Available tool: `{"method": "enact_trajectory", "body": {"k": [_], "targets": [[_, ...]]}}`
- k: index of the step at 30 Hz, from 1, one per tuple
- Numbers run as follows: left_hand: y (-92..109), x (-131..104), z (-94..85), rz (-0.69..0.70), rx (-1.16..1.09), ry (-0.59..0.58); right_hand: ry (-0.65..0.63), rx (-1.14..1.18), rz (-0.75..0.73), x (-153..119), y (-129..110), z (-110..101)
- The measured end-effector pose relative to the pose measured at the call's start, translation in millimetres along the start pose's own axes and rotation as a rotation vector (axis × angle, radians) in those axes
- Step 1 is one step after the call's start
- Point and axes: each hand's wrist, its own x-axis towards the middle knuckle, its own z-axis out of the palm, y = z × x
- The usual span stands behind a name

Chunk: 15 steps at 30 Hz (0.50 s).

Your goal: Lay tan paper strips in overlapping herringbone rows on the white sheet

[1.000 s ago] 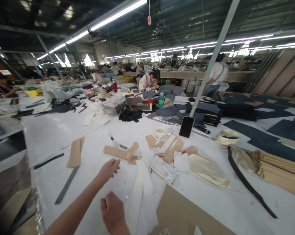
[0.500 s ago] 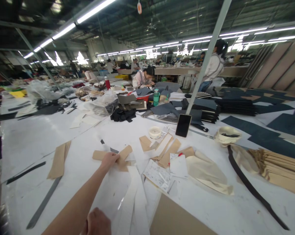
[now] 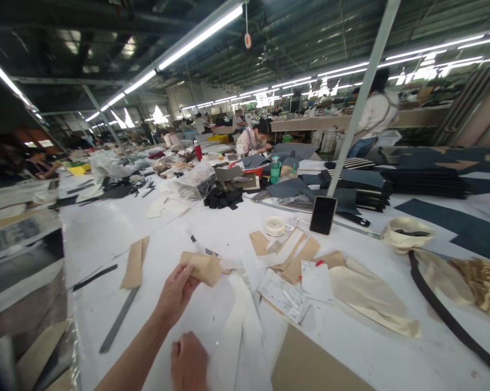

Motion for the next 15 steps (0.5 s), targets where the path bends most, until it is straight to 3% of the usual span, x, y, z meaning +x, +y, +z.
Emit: {"method": "enact_trajectory", "body": {"k": [2, 6, 7, 8, 10, 12, 15], "targets": [[19.9, -32.6, -2.9, -0.047, -0.129, -0.019, -0.053, 0.111, 0.056, 1.0, -15.0, -4.8], [51.3, -95.4, -18.2, -0.137, -0.102, -0.004, -0.223, 0.390, 0.064, -14.7, -52.2, -30.0], [56.5, -109.3, -23.8, -0.144, -0.067, -0.005, -0.249, 0.507, 0.032, -22.8, -63.6, -39.9], [60.5, -122.3, -29.8, -0.144, -0.026, -0.005, -0.303, 0.797, 0.037, -31.9, -75.6, -50.3], [65.3, -145.6, -42.0, -0.127, 0.050, 0.005, -0.490, 1.124, 0.065, -50.7, -99.4, -69.0], [66.8, -166.3, -53.3, -0.128, 0.108, 0.019, -0.554, 1.191, 0.072, -67.4, -119.3, -80.5], [65.9, -193.9, -67.6, -0.149, 0.146, 0.062, -0.474, 1.094, 0.031, -86.1, -137.6, -82.1]]}}
